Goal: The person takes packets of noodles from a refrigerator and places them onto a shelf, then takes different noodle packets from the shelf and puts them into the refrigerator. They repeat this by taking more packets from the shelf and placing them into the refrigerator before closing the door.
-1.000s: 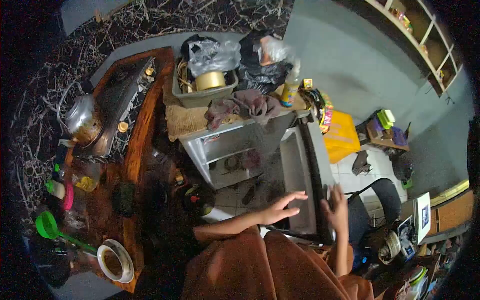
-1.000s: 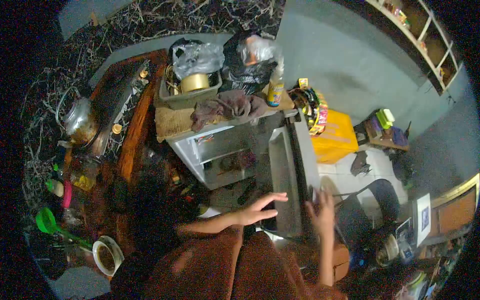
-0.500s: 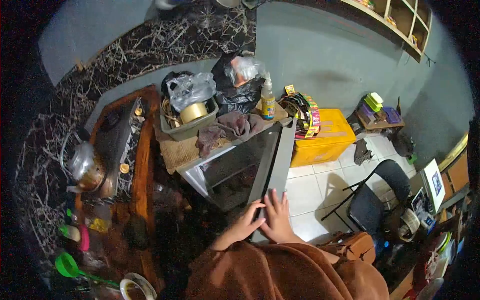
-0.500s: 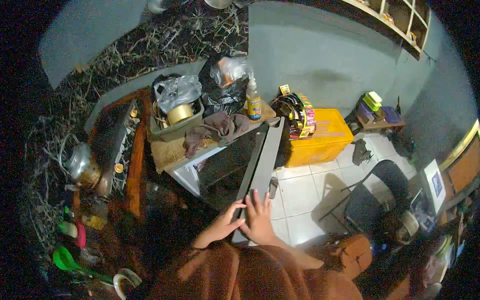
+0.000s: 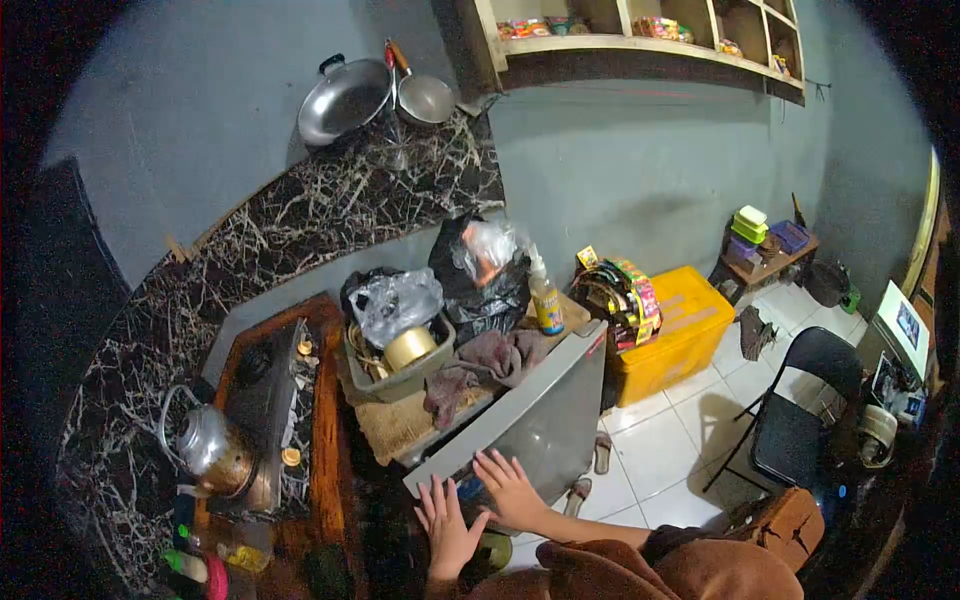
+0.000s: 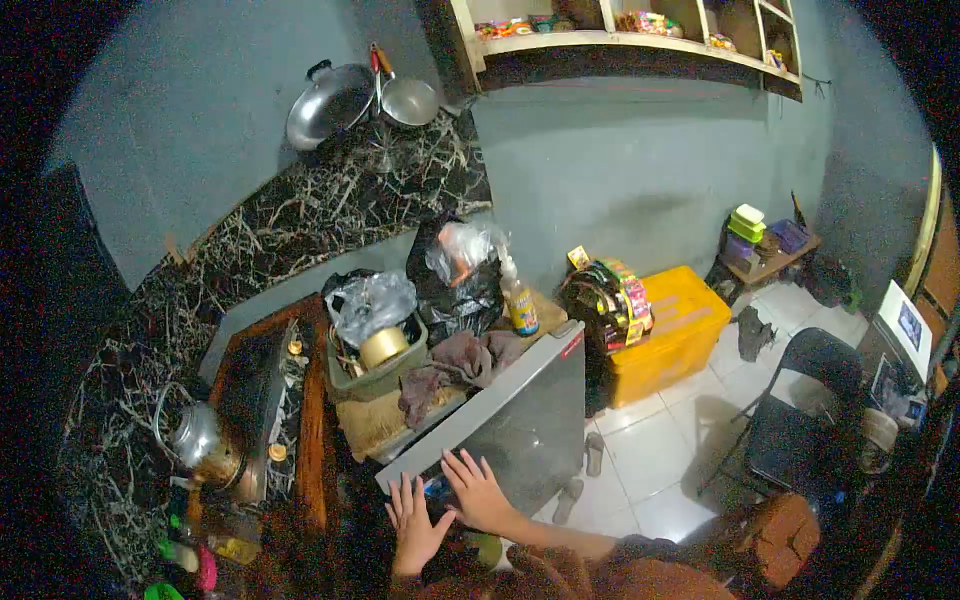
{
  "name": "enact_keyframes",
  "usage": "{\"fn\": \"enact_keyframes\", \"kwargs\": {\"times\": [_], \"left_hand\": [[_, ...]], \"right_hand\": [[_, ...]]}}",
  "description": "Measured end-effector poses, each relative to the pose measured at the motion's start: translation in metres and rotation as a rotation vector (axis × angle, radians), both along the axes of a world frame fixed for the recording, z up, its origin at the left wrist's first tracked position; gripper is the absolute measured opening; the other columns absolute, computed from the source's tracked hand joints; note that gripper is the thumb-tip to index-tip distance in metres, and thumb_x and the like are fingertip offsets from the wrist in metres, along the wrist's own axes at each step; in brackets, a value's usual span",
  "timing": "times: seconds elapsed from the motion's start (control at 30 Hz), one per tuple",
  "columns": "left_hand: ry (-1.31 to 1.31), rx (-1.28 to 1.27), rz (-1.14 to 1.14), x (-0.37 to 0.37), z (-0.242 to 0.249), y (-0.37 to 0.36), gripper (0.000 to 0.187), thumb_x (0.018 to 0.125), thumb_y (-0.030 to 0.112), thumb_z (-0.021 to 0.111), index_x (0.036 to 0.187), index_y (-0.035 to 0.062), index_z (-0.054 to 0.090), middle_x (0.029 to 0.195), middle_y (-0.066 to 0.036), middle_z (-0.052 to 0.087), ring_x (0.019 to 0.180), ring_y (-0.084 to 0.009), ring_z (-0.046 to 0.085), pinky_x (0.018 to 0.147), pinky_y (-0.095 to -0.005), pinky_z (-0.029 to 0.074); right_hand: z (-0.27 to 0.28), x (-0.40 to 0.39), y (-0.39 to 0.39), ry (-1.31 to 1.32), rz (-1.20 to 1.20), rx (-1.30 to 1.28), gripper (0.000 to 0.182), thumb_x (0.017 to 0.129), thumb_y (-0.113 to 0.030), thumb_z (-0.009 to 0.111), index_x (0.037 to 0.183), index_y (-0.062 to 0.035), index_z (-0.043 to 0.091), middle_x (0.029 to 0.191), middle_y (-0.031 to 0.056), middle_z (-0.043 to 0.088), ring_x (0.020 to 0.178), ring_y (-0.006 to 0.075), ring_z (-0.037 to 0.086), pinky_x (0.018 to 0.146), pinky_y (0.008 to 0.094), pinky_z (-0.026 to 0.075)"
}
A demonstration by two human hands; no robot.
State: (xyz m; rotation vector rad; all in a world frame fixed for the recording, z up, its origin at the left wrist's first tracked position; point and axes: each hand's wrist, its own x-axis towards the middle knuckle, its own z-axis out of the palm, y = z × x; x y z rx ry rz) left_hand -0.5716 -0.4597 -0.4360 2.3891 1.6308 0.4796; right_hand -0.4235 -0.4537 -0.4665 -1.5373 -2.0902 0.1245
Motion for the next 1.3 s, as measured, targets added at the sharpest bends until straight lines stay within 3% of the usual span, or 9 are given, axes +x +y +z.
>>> {"fn": "enact_keyframes", "kwargs": {"times": [0.17,0.23,0.4,0.53,0.63,0.87,1.0,1.03,1.3], "left_hand": [[-0.205,-0.087,-0.136,0.011,-0.021,0.011,0.073,0.075,0.033,0.061,0.13,0.0024,0.025,0.137,-0.025,0.01,0.127,-0.0418,0.007,0.099,-0.053,0.014],[-0.443,-0.282,-0.423,0.029,-0.019,0.01,0.067,0.077,0.03,0.06,0.13,0.0049,0.027,0.137,-0.024,0.011,0.127,-0.041,0.009,0.1,-0.0483,0.017],[-0.351,-0.469,-0.743,0.096,-0.026,0.017,0.06,0.077,0.026,0.061,0.129,0.0128,0.034,0.138,-0.02,0.013,0.128,-0.0391,0.011,0.101,-0.0451,0.02],[-0.317,-0.35,-0.818,0.166,-0.02,0.031,0.061,0.077,0.029,0.061,0.129,0.0116,0.034,0.137,-0.023,0.014,0.126,-0.0419,0.012,0.101,-0.045,0.018],[-0.354,-0.279,-0.783,0.226,-0.007,0.033,0.06,0.076,0.028,0.061,0.128,0.0106,0.035,0.136,-0.023,0.015,0.126,-0.0415,0.014,0.101,-0.0449,0.018],[-0.429,-0.191,-0.731,0.385,-0.016,0.046,0.06,0.074,0.023,0.062,0.127,0.0127,0.036,0.138,-0.02,0.015,0.126,-0.0377,0.017,0.101,-0.0445,0.018],[-0.465,-0.073,-0.741,0.461,0.027,0.06,0.061,0.075,0.021,0.062,0.128,0.0115,0.035,0.139,-0.017,0.013,0.128,-0.0358,0.013,0.101,-0.0493,0.014],[-0.445,-0.034,-0.71,0.472,0.044,0.061,0.062,0.074,0.019,0.063,0.128,0.01,0.034,0.139,-0.017,0.015,0.128,-0.0315,0.017,0.102,-0.0396,0.018],[-0.557,0.283,-0.504,0.526,0.117,0.143,0.06,0.071,0.011,0.062,0.125,0.0072,0.037,0.138,-0.016,0.018,0.127,-0.0315,0.02,0.102,-0.0397,0.02]], "right_hand": [[-0.028,0.044,-0.028,0.212,0.108,-0.062,0.08,0.062,-0.023,0.07,0.129,-0.0084,0.03,0.133,0.0258,0.021,0.12,0.0408,0.028,0.097,0.044,0.028],[-0.033,0.073,-0.041,0.159,0.057,-0.081,0.079,0.061,-0.021,0.07,0.129,-0.0099,0.032,0.131,0.0264,0.022,0.118,0.0418,0.03,0.096,0.0446,0.03],[-0.032,0.154,-0.056,0.301,-0.158,-0.136,0.077,0.063,-0.02,0.07,0.129,-0.0127,0.031,0.13,0.0272,0.024,0.114,0.0426,0.035,0.093,0.0434,0.034],[-0.02,0.217,-0.058,0.304,-0.273,-0.104,0.072,0.066,-0.018,0.066,0.127,-0.0098,0.031,0.129,0.0272,0.024,0.113,0.0421,0.035,0.094,0.0425,0.033],[-0.012,0.267,-0.059,0.306,-0.319,0.015,0.072,0.064,-0.013,0.068,0.127,-0.0122,0.034,0.128,0.0264,0.026,0.104,0.0372,0.043,0.09,0.0388,0.037],[-0.004,0.41,-0.076,0.321,-0.362,0.116,0.068,0.066,-0.015,0.066,0.126,-0.0109,0.035,0.131,0.0247,0.024,0.115,0.042,0.033,0.095,0.0433,0.031],[0.023,0.478,-0.073,0.223,-0.344,0.095,0.069,0.066,-0.015,0.067,0.126,-0.0093,0.035,0.133,0.024,0.021,0.116,0.042,0.032,0.095,0.043,0.03],[0.03,0.489,-0.067,0.224,-0.332,0.085,0.069,0.066,-0.015,0.067,0.126,-0.0093,0.035,0.133,0.024,0.021,0.116,0.042,0.032,0.095,0.043,0.03],[0.106,0.55,0.029,0.206,-0.127,0.277,0.067,0.067,-0.014,0.065,0.126,-0.0119,0.035,0.131,0.022,0.024,0.119,0.0386,0.029,0.099,0.0435,0.026]]}}
